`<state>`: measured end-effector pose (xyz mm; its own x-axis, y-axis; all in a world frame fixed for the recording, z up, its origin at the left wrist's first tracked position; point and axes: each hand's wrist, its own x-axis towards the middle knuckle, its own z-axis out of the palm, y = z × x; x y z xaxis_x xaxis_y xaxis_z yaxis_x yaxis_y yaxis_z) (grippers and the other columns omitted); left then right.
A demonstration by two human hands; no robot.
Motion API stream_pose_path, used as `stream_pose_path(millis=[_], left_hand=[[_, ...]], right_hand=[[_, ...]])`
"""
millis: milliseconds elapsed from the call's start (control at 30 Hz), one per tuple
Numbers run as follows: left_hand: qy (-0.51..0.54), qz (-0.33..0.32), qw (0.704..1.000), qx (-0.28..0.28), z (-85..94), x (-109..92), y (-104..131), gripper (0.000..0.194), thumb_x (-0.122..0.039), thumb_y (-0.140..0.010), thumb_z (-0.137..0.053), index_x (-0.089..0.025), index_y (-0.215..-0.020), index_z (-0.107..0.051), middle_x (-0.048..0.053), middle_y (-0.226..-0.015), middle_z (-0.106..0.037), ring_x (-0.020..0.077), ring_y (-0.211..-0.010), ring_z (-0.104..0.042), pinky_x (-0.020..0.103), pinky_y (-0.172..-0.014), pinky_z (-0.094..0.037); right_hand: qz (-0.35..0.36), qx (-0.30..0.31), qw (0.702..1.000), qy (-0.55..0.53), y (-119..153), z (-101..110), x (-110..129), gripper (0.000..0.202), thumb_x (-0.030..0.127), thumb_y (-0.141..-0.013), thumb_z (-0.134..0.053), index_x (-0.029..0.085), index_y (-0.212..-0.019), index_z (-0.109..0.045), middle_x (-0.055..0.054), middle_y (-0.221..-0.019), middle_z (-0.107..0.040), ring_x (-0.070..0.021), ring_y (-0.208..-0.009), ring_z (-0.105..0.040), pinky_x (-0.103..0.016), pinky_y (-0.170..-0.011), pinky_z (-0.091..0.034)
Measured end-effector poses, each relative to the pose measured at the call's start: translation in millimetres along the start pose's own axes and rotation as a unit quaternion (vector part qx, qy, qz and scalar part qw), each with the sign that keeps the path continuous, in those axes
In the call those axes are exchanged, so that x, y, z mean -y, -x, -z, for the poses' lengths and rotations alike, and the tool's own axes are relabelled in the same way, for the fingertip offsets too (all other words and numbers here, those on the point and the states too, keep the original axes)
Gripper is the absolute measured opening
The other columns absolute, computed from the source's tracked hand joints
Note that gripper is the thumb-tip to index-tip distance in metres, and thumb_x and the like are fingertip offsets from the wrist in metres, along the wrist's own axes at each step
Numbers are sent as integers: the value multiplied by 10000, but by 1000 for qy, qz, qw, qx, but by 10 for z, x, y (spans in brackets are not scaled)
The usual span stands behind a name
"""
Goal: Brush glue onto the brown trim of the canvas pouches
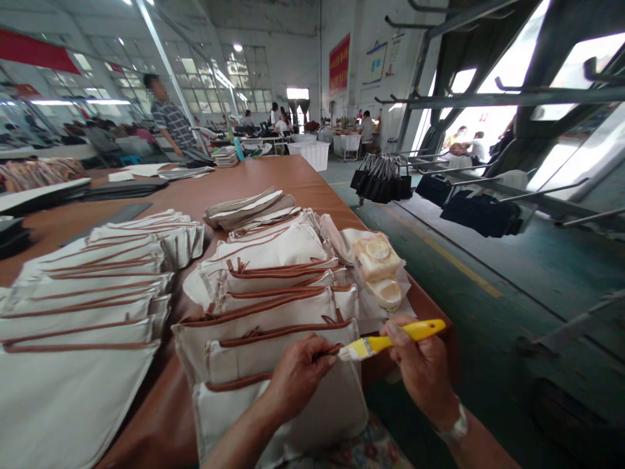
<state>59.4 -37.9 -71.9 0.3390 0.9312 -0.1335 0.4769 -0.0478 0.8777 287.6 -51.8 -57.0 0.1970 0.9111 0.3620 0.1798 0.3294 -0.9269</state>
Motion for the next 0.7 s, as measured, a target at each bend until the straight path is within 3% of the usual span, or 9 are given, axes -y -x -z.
stream_pose_path(millis=[100,233,400,567,700], left_hand=[[48,-12,998,24,8,-41,26,271,-410,-876,-622,-169,-851,-743,21,-832,-597,186,-819,-590,261,-742,-427],[64,-7,998,11,4,-81,49,274,-410,-874,-628,-161,-830,-733,16,-815,-577,174,-797,-576,258,-742,-431],[15,-35,999,-12,-56,-77,112,234,-361,-912,-614,-175,-829,-729,21,-825,-598,168,-797,-591,250,-710,-439],[-134,-182,970,-94,-159,-40,256,141,-280,-964,-598,-216,-922,-717,21,-843,-621,140,-765,-587,230,-661,-430],[-253,-316,896,-184,-250,-15,316,140,-234,-993,-563,-199,-904,-665,20,-777,-604,138,-689,-542,246,-606,-406]], right_hand=[[49,-5,997,55,-84,-3,35,338,481,-1000,-588,191,-839,-654,-31,-680,-597,-165,-540,-520,-270,-513,-422],[50,-38,996,55,-80,67,133,287,406,-1041,-529,201,-884,-652,-11,-680,-581,-154,-528,-503,-252,-487,-398],[111,29,988,101,0,58,215,262,336,-1026,-541,210,-822,-646,-3,-651,-578,-157,-524,-518,-258,-517,-406],[76,-47,992,85,-89,178,224,252,368,-1033,-547,200,-896,-675,-9,-693,-598,-151,-523,-513,-254,-487,-389],[59,27,997,36,-148,202,355,268,381,-1041,-538,196,-891,-658,7,-671,-559,-139,-529,-494,-244,-488,-383]])
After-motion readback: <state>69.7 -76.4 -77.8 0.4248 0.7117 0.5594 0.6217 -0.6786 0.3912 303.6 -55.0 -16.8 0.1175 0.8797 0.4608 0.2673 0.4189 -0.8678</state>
